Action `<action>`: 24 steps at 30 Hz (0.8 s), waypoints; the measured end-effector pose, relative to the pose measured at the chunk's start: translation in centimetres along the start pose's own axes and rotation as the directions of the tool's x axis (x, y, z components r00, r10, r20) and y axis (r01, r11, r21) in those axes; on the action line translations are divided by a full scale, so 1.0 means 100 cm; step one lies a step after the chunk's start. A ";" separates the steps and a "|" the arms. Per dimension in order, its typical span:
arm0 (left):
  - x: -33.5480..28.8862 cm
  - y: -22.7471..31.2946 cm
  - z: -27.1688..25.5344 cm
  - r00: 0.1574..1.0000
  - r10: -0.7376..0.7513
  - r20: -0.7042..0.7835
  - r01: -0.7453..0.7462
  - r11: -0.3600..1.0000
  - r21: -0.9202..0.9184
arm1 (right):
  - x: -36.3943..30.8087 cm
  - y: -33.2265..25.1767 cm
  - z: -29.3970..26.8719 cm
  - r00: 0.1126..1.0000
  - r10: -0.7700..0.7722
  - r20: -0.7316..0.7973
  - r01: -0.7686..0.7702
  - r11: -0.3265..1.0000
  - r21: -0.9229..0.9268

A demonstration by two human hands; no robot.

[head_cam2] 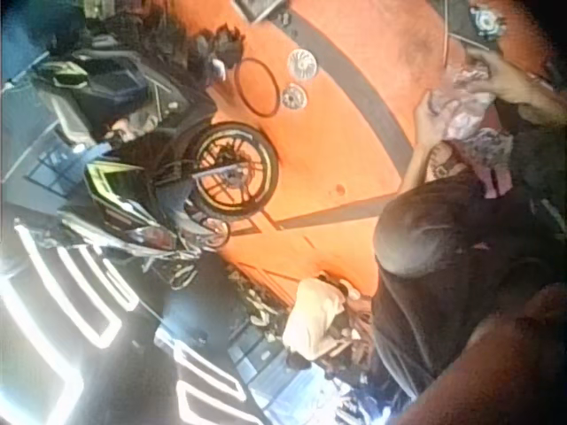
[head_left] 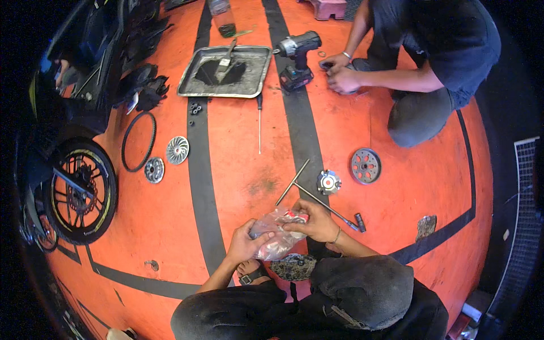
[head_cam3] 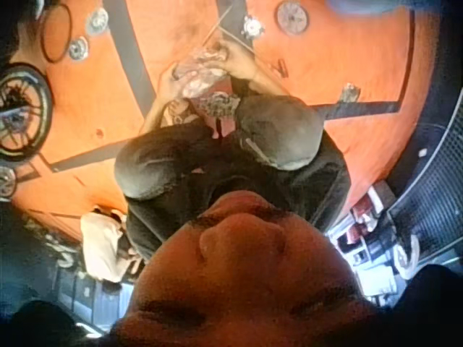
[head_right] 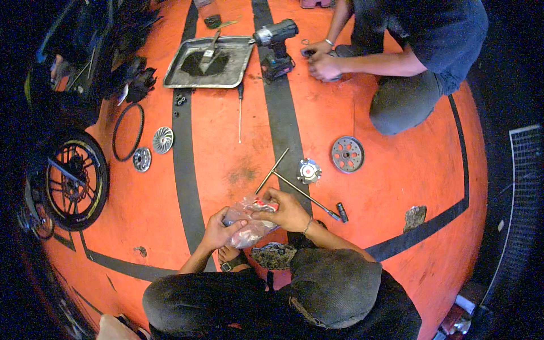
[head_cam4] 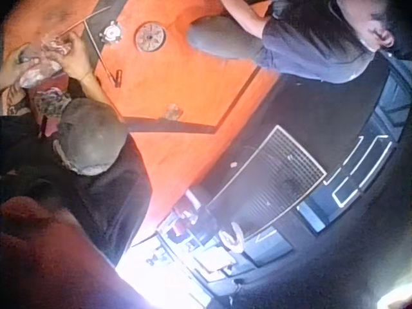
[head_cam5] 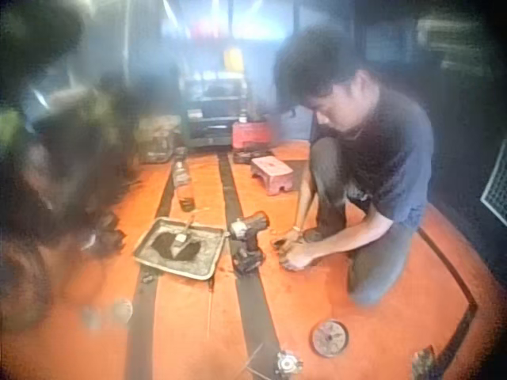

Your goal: The person manipulates various motorcycle clutch components on the floor, including a metal housing and smaller rollers, using a metal tool and a hammer.

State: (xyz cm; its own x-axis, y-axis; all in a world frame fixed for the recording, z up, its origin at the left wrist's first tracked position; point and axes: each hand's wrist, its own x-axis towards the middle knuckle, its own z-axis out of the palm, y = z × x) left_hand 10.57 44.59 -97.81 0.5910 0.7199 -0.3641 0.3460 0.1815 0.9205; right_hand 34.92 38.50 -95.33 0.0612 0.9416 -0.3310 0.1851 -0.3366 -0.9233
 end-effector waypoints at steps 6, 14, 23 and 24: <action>0.002 -0.004 -0.002 0.999 -0.004 -0.033 0.005 1.000 0.023 | -0.002 -0.005 -0.005 0.986 -0.123 0.116 0.125 0.992 -0.007; -0.003 -0.007 -0.032 0.998 -0.056 -0.004 0.056 0.964 0.260 | 0.016 0.004 0.003 0.963 -0.095 -0.251 0.117 0.991 0.071; 0.009 -0.019 -0.015 0.965 -0.146 -0.218 0.154 0.988 0.021 | -0.003 -0.003 0.016 0.966 -0.143 -0.214 0.148 0.989 0.010; 0.008 -0.023 -0.014 0.960 -0.180 -0.217 0.161 0.982 -0.102 | 0.000 0.003 0.026 0.965 -0.255 -0.061 0.247 0.962 -0.114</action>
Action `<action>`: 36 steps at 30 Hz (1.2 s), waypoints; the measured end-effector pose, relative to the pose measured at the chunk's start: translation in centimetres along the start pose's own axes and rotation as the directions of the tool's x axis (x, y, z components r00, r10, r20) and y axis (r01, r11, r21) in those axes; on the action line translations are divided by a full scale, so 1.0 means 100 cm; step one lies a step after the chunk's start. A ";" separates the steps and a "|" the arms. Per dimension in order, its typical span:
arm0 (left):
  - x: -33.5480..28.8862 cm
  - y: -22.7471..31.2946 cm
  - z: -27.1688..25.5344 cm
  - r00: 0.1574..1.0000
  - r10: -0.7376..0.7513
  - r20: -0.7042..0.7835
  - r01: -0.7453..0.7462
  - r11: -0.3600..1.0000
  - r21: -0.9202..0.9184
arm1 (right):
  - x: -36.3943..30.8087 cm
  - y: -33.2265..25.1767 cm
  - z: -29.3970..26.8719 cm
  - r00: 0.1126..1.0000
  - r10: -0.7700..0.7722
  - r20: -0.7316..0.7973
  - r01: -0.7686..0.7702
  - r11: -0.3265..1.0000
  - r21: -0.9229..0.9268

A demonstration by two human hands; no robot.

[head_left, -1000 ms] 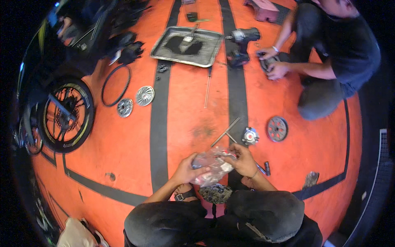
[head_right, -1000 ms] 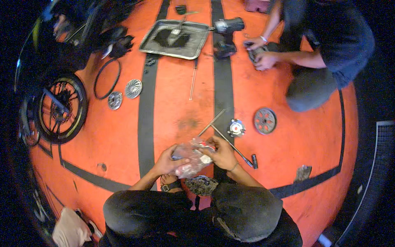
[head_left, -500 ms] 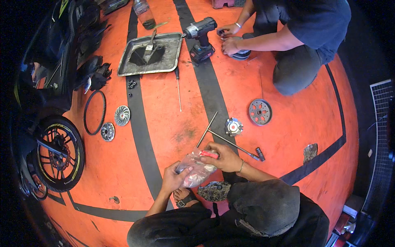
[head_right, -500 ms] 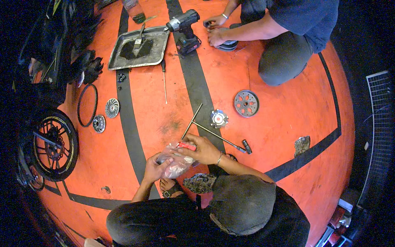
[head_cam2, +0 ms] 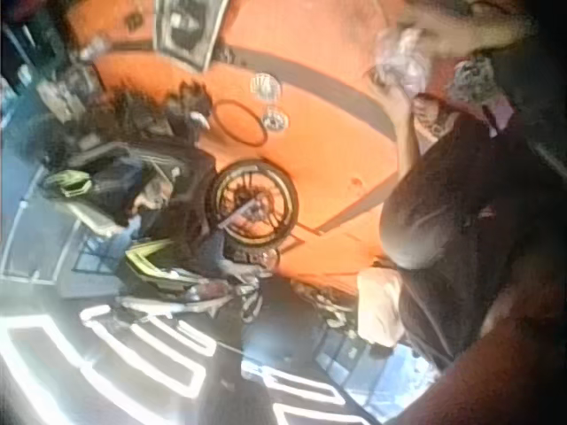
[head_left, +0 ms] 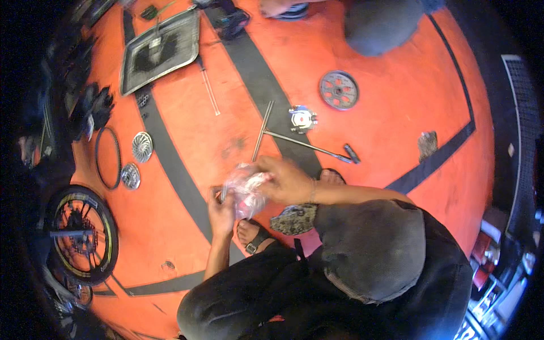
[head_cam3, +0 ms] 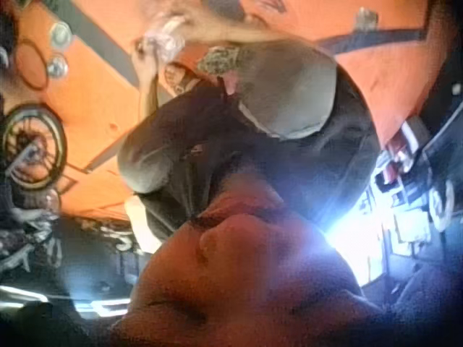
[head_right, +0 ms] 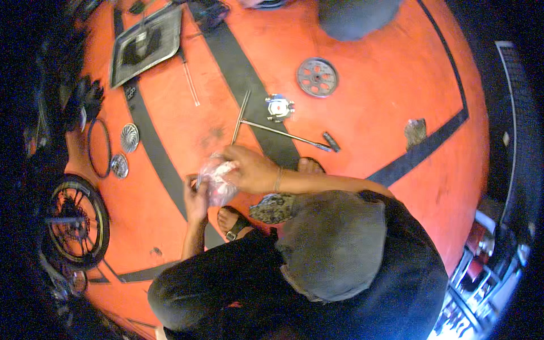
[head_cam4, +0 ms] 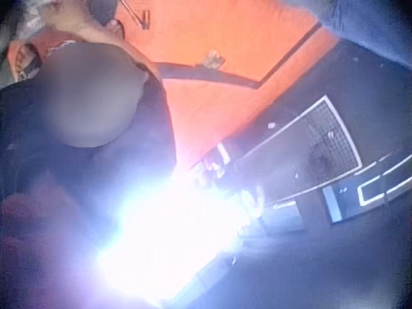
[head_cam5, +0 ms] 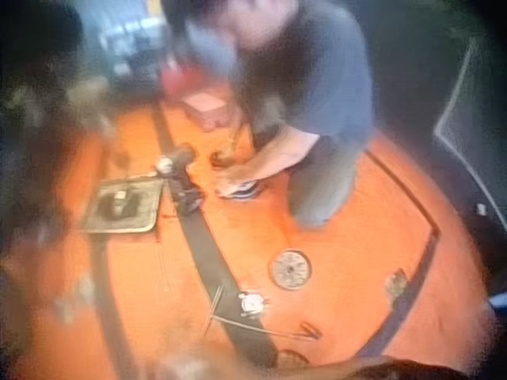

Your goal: The person manipulates various motorcycle clutch components on the floor, including a metal housing and smaller rollers, using a metal tool and a hammer.

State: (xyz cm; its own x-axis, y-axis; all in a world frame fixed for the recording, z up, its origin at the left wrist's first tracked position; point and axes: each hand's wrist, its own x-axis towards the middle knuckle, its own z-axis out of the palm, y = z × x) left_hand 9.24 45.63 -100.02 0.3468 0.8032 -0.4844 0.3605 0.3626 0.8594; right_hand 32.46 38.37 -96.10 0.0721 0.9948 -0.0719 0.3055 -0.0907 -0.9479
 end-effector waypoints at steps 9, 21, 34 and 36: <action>-0.012 0.019 0.000 0.945 -0.125 0.301 0.295 0.722 -0.626 | -0.007 0.038 0.049 0.967 -0.220 0.125 0.227 0.973 -0.043; -0.015 -0.001 -0.006 0.809 0.397 0.433 -0.552 0.768 0.326 | -0.007 0.049 0.043 0.858 0.011 0.514 -0.147 0.963 0.225; 0.001 -0.009 -0.029 0.958 0.124 -0.257 0.012 0.882 0.471 | -0.050 0.105 -0.026 0.959 0.182 0.219 -0.014 0.798 -0.602; -0.002 -0.019 -0.029 0.945 0.225 -0.237 -0.044 0.806 0.591 | -0.056 0.106 -0.012 0.967 0.154 0.203 0.012 0.769 -0.639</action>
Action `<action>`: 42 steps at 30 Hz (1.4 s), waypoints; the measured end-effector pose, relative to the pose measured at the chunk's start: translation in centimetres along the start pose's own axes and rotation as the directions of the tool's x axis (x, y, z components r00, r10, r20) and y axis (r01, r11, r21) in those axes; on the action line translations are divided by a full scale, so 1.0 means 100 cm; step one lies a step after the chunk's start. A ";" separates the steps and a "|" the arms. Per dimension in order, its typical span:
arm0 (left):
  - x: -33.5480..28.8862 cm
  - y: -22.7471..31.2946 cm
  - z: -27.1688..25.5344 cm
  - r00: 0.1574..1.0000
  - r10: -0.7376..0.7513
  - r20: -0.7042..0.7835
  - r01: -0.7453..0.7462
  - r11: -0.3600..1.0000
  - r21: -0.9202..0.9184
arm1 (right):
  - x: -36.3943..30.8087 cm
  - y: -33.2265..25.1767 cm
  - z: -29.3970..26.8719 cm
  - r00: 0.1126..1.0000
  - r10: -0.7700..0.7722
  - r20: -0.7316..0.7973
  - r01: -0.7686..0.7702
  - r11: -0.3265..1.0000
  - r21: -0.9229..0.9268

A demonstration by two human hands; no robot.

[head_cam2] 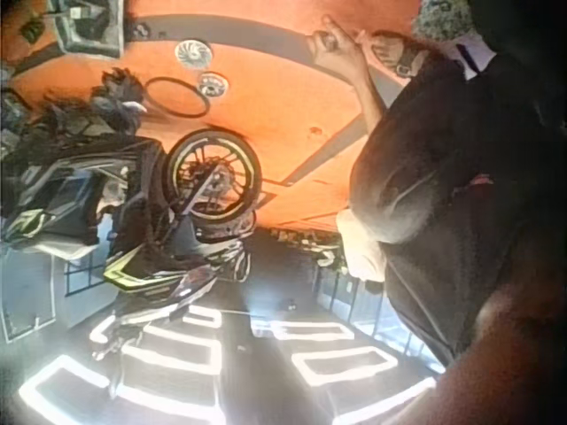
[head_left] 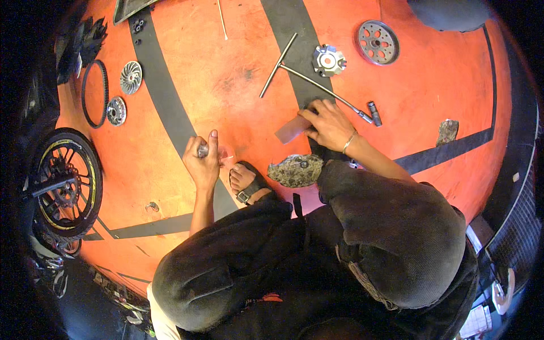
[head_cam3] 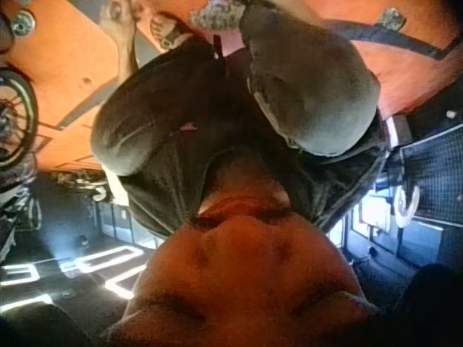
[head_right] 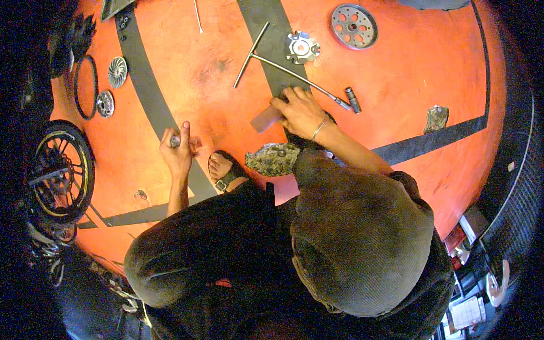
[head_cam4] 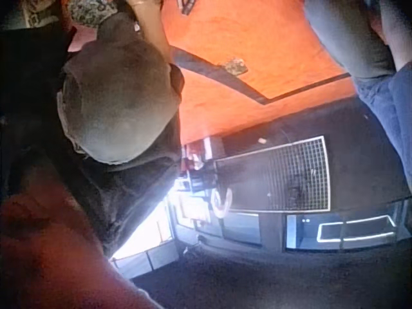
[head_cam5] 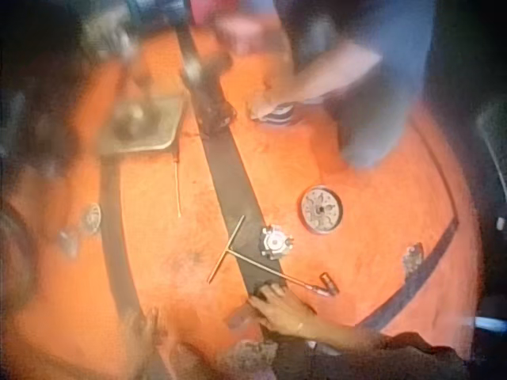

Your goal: The person manipulates various motorcycle clutch components on the floor, including a metal housing and smaller rollers, using a metal tool and a hammer.

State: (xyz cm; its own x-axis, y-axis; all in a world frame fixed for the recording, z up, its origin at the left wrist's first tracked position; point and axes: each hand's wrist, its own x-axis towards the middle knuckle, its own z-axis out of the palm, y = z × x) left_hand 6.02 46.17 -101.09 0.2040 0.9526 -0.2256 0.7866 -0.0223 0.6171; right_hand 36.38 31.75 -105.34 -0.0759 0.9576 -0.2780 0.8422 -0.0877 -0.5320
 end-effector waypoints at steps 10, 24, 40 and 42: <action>-0.007 0.006 0.009 0.948 -0.095 0.305 0.178 0.950 -0.257 | 0.005 0.001 0.022 0.994 0.097 0.043 -0.101 0.986 0.131; -0.023 0.033 0.022 0.762 0.489 0.425 -0.555 0.831 0.039 | 0.018 -0.039 -0.026 0.959 -0.097 0.267 -0.098 0.769 0.631; 0.000 0.000 0.022 0.883 0.181 0.433 -0.272 0.950 0.157 | -0.079 0.094 -0.005 0.651 0.705 -0.280 -0.692 0.703 0.161; 0.004 0.014 0.024 0.855 0.122 0.504 -0.253 0.947 0.200 | -0.093 0.121 0.001 0.693 0.636 -0.340 -0.617 0.767 0.179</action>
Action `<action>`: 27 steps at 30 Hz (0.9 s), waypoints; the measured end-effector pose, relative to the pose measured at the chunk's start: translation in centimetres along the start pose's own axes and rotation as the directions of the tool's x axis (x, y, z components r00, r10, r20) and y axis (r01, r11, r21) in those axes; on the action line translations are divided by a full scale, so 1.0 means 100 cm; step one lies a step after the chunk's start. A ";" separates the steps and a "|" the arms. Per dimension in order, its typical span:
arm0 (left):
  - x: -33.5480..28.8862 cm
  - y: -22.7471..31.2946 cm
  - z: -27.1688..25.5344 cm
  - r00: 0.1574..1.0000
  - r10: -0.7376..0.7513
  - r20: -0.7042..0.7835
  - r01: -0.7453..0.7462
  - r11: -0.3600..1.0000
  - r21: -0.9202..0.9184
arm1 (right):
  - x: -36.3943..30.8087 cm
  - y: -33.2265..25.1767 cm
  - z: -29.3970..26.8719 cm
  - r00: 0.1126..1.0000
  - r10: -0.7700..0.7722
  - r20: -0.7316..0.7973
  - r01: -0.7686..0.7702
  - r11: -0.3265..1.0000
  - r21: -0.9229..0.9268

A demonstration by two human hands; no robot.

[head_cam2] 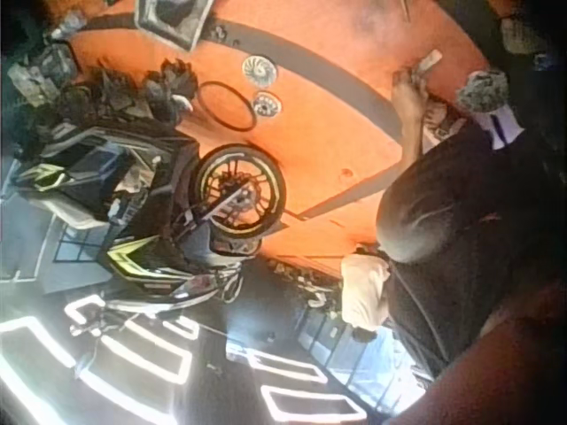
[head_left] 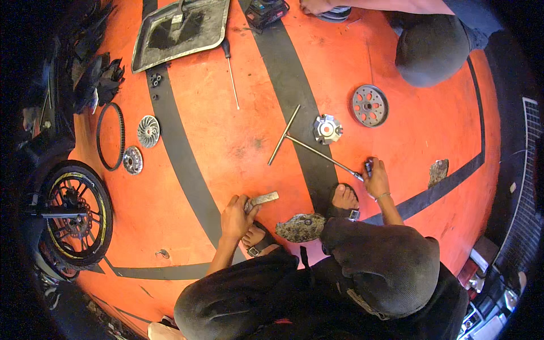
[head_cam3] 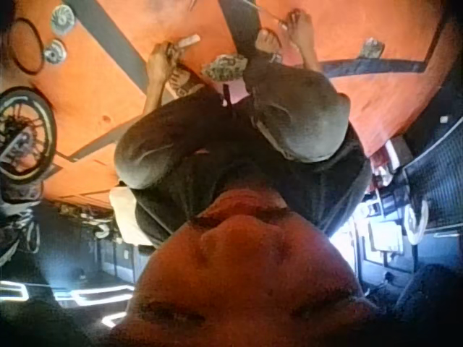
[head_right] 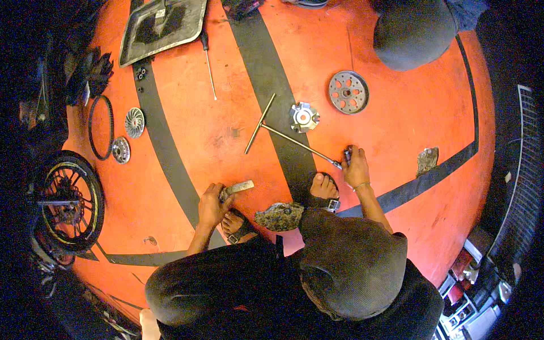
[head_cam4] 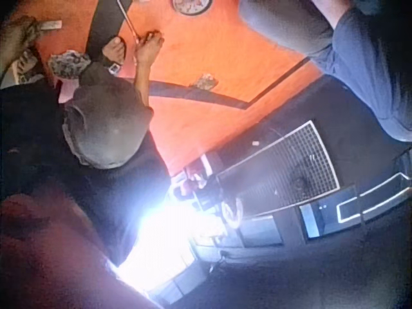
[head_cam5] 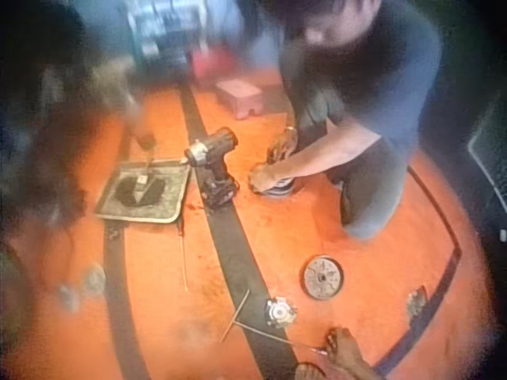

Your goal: The person manipulates various motorcycle clutch components on the floor, including a metal housing and smaller rollers, using a metal tool and a hammer.

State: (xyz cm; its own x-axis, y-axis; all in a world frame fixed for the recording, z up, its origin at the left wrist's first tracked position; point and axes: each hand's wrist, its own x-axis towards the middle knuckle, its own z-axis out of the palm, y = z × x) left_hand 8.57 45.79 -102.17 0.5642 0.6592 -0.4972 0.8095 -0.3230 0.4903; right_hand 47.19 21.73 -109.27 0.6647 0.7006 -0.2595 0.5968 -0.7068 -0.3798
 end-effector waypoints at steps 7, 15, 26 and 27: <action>-0.005 -0.021 0.006 0.998 -0.050 -0.049 0.052 0.998 0.040 | 0.038 -0.005 -0.025 0.967 0.104 0.233 -0.255 0.466 0.847; -0.001 -0.036 0.015 0.999 -0.031 -0.037 0.031 0.999 -0.021 | 0.023 -0.056 -0.018 0.900 -0.219 0.377 0.221 0.974 0.039; 0.014 -0.040 0.018 0.980 -0.195 0.038 0.192 0.979 0.073 | 0.023 -0.065 -0.006 0.872 -0.187 0.453 0.240 0.969 -0.062; 0.016 -0.039 0.022 0.979 -0.201 0.043 0.199 0.979 0.052 | 0.021 -0.064 -0.005 0.885 -0.212 0.415 0.245 0.969 -0.027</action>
State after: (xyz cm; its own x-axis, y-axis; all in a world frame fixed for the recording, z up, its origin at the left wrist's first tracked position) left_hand 6.72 46.62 -106.45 0.3961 0.6806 -0.6163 0.9130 -0.2201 0.3436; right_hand 44.99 27.72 -106.92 0.2753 0.8103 -0.5174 0.7532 -0.5162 -0.4076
